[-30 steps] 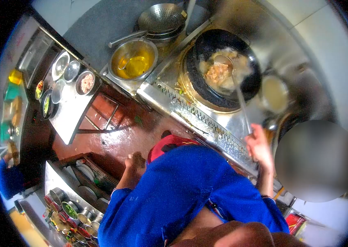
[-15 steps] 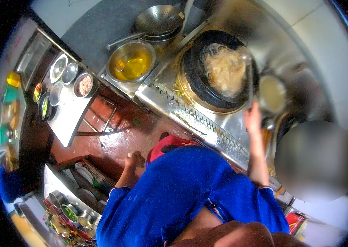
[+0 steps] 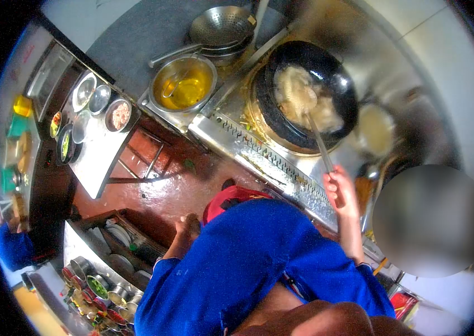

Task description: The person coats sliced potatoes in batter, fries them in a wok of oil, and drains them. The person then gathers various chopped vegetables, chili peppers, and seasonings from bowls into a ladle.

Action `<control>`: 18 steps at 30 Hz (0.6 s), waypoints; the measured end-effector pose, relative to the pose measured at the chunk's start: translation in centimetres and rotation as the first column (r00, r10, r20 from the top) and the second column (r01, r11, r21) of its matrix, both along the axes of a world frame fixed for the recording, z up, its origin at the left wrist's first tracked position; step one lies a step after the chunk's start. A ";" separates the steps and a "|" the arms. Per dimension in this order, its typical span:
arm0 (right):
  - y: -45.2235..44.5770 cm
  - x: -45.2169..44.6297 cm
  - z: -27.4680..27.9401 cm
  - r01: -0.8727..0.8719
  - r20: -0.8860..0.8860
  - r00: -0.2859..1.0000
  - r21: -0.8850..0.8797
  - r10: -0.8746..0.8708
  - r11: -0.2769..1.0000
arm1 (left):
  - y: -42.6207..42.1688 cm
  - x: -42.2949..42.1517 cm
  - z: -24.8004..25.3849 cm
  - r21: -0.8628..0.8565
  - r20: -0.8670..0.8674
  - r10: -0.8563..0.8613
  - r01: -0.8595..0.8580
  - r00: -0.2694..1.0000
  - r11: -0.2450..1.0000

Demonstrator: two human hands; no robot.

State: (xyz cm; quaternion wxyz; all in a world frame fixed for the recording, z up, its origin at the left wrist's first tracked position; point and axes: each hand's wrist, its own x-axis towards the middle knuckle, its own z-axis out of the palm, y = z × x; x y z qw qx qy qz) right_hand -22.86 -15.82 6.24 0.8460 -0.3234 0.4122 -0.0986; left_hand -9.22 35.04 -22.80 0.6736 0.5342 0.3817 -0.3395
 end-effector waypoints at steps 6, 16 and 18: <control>1.1 -3.0 5.9 -0.379 -0.350 0.908 -0.446 0.232 0.811 | 2.3 0.3 -7.2 -0.121 -0.003 -0.093 0.091 0.996 0.988; -2.9 -0.2 -2.8 -0.730 -0.733 0.676 -0.653 0.077 0.202 | 1.1 1.7 -6.5 0.061 0.178 -0.196 0.189 0.964 0.980; -3.5 0.6 -4.0 -0.653 -0.664 0.747 -0.740 -0.027 0.160 | 0.4 2.0 -5.6 0.162 0.185 -0.306 0.278 0.934 0.947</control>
